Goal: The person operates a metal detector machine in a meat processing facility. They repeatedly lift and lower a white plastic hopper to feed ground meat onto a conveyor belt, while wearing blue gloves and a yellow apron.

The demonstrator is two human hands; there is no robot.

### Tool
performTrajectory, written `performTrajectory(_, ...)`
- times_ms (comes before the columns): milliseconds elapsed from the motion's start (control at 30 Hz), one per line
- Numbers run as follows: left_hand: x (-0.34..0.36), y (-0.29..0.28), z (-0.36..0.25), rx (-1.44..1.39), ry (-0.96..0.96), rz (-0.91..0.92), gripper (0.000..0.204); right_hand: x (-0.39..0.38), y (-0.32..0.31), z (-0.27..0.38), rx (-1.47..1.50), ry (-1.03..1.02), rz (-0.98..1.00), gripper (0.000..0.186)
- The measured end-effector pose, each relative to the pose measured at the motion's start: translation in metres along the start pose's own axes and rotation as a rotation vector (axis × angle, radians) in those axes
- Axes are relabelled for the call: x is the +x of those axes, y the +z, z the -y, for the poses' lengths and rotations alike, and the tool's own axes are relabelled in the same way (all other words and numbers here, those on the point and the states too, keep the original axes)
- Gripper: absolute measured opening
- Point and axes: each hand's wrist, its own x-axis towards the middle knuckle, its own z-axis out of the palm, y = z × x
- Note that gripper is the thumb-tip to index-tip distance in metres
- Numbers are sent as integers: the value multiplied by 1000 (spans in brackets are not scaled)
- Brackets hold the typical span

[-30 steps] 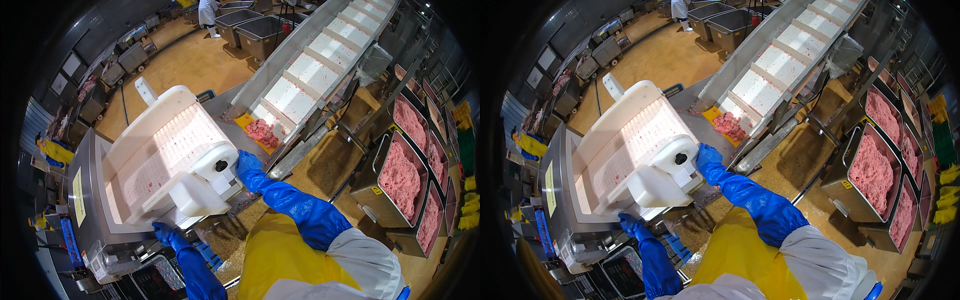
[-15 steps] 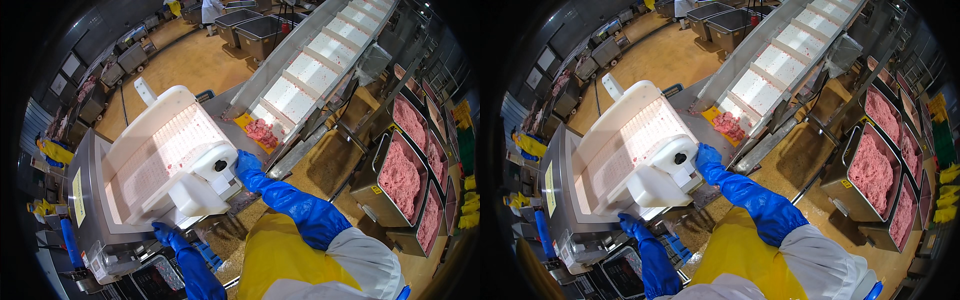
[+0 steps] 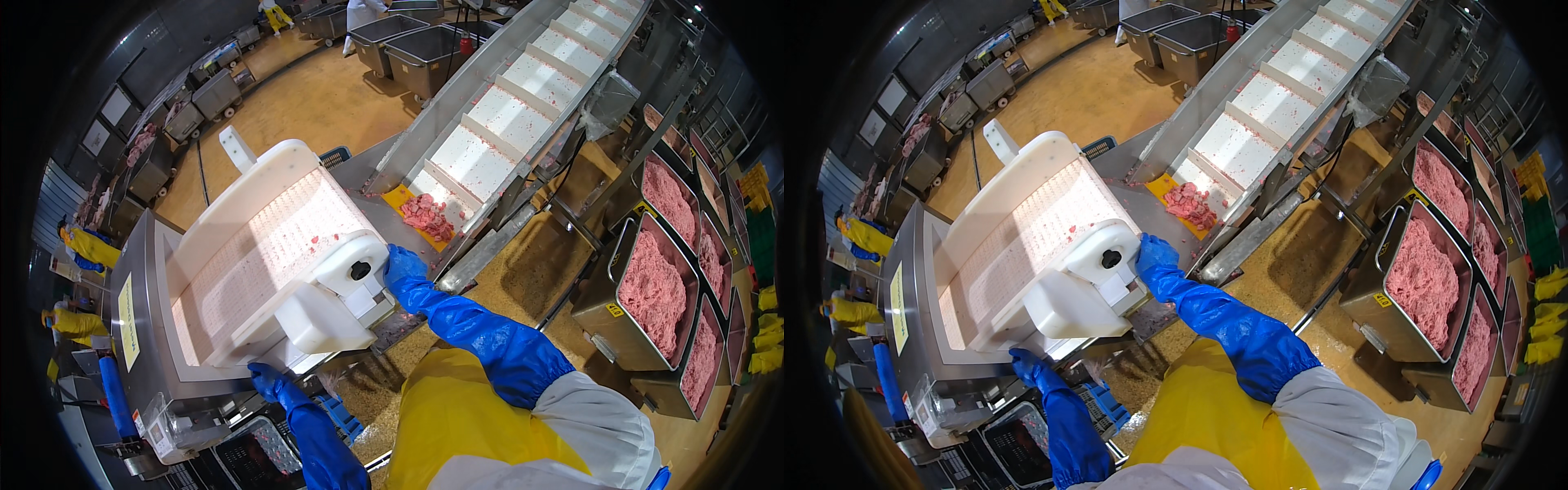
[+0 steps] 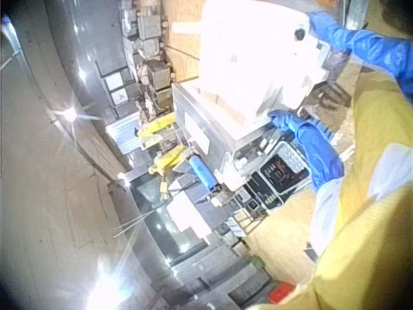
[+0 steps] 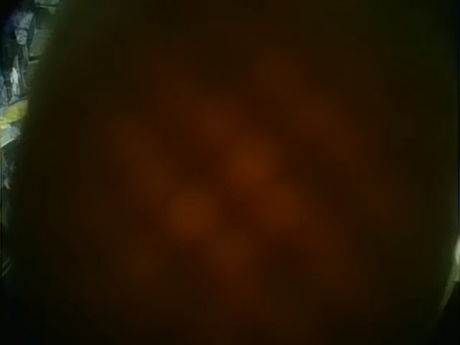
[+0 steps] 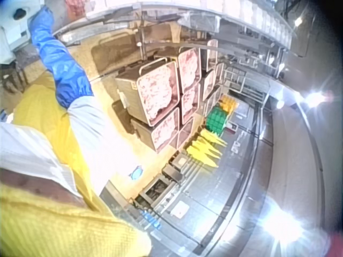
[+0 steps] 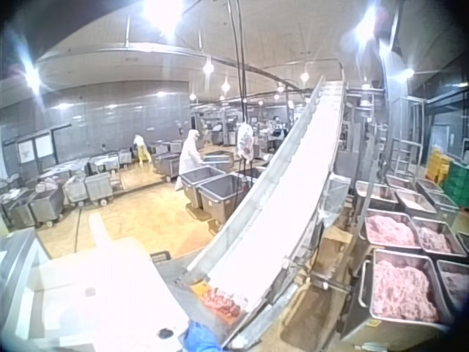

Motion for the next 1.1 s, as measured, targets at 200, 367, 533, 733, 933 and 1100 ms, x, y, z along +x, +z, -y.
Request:
performTrajectory(200,1,0,0,3,-13,6,76,1,3,-3,-1,0,34,29)
performTrajectory(367,-5,-4,-6,14,-14,17,76,2,6,-6,-8,-1,44,28)
performTrajectory(533,-2,-1,-4,5,-14,7,75,1,6,-6,-1,-4,4,26)
performTrajectory(733,1,3,-2,3,-27,4,75,0,2,-4,-9,-18,-1,26)
performTrajectory(933,8,6,7,-7,-3,-14,76,0,-1,1,1,-17,0,26)
performTrajectory(1100,4,6,4,-17,1,-17,76,0,-4,1,-5,-12,0,26)
